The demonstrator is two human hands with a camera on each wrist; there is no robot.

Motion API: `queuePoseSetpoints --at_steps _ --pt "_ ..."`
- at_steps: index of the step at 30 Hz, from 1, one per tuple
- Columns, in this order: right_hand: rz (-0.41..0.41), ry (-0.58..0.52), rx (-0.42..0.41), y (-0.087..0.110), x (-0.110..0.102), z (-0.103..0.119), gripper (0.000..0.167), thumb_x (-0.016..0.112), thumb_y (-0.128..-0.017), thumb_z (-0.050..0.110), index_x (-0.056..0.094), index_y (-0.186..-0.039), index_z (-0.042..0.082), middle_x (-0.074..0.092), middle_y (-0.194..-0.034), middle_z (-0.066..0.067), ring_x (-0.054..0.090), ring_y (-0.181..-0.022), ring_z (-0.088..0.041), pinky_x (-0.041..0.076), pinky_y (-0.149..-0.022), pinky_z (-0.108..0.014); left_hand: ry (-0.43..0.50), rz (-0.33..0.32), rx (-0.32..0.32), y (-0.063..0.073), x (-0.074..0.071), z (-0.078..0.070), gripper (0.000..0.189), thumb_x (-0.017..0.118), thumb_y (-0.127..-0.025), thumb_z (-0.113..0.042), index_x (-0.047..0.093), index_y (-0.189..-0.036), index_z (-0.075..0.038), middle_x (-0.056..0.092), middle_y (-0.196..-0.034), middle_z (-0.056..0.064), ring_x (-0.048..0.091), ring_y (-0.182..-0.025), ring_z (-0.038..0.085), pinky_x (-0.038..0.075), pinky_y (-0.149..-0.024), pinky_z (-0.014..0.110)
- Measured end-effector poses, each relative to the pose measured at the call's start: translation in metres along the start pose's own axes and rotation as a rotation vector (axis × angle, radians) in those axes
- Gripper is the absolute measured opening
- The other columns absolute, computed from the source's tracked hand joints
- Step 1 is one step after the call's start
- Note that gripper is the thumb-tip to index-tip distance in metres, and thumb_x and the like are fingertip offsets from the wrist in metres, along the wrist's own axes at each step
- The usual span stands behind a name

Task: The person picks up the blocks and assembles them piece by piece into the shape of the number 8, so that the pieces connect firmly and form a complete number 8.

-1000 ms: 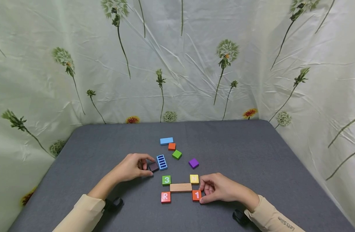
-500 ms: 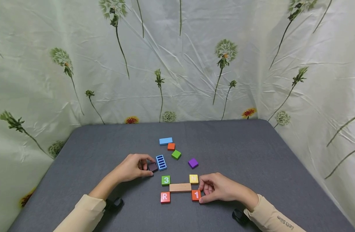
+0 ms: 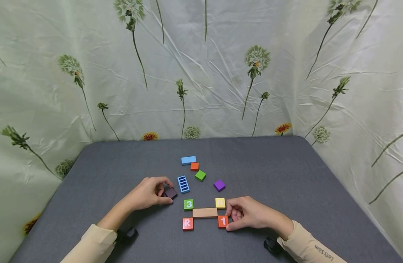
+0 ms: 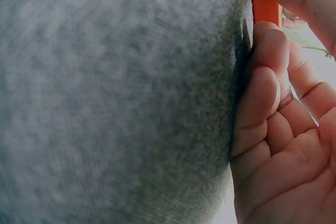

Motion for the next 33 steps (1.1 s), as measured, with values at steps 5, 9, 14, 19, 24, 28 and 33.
queuePoseSetpoints --at_steps 5,9,14,19,24,28,33 --pt "0.002 -0.003 0.011 -0.0001 0.0 -0.001 0.029 0.09 -0.089 0.025 0.067 -0.096 0.009 0.059 -0.075 0.013 0.049 -0.065 0.005 0.039 -0.059 -0.014 0.004 0.01 -0.014 0.0041 0.0005 0.0001 0.042 0.093 -0.085 -0.029 0.071 -0.118 -0.018 0.053 -0.073 -0.01 0.047 -0.064 0.003 0.036 -0.06 0.022" --pt "0.001 -0.006 -0.002 -0.0001 -0.0002 -0.0011 0.029 0.09 -0.089 0.025 0.066 -0.096 0.009 0.059 -0.075 0.013 0.049 -0.065 0.005 0.039 -0.059 -0.014 0.004 0.011 -0.015 0.0062 -0.0003 0.0018 0.043 0.093 -0.085 -0.029 0.07 -0.12 -0.018 0.053 -0.074 -0.009 0.047 -0.064 0.003 0.037 -0.06 0.022" --pt "0.001 -0.007 0.001 0.0002 0.0007 -0.002 0.029 0.09 -0.089 0.025 0.066 -0.096 0.01 0.059 -0.075 0.013 0.049 -0.065 0.005 0.039 -0.059 -0.014 0.006 0.011 -0.013 0.0071 -0.0001 0.0033 0.042 0.092 -0.086 -0.028 0.07 -0.12 -0.018 0.054 -0.075 -0.009 0.048 -0.065 0.003 0.037 -0.06 0.022" --pt "-0.001 -0.002 -0.008 -0.0005 0.0009 -0.0025 0.029 0.09 -0.089 0.026 0.066 -0.096 0.01 0.058 -0.074 0.013 0.049 -0.065 0.005 0.039 -0.06 -0.014 0.007 0.002 -0.013 0.0079 -0.0009 0.0033 0.039 0.092 -0.086 -0.027 0.071 -0.118 -0.018 0.054 -0.075 -0.009 0.048 -0.065 0.003 0.037 -0.06 0.022" --pt "-0.002 -0.004 -0.009 -0.001 0.0011 -0.003 0.029 0.09 -0.089 0.026 0.066 -0.097 0.011 0.059 -0.075 0.013 0.049 -0.065 0.005 0.039 -0.059 -0.014 0.008 0.001 -0.01 0.0088 -0.0001 0.0022 0.041 0.092 -0.086 -0.03 0.071 -0.119 -0.017 0.055 -0.075 -0.009 0.048 -0.065 0.003 0.037 -0.059 0.022" --pt "-0.003 -0.001 -0.01 -0.0006 0.0012 -0.0028 0.03 0.09 -0.089 0.026 0.066 -0.097 0.01 0.059 -0.075 0.013 0.049 -0.065 0.005 0.039 -0.059 -0.014 0.003 -0.005 -0.001 0.009 0.0014 0.0004 0.04 0.091 -0.087 -0.033 0.071 -0.118 -0.017 0.054 -0.075 -0.01 0.047 -0.064 0.002 0.036 -0.06 0.021" --pt "-0.004 -0.001 -0.011 -0.0003 0.001 -0.0024 0.03 0.089 -0.089 0.026 0.066 -0.097 0.01 0.059 -0.075 0.013 0.05 -0.065 0.005 0.039 -0.059 -0.014 -0.017 -0.023 0.002 0.0087 0.0023 -0.0025 0.037 0.09 -0.088 -0.032 0.071 -0.116 -0.017 0.053 -0.074 -0.01 0.046 -0.064 0.001 0.035 -0.06 0.021"
Point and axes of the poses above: each hand's wrist, its own y-axis away from the middle knuckle, its own x-axis out of the palm, z = x × y, the point moved 6 cm from there along -y, towards the middle knuckle
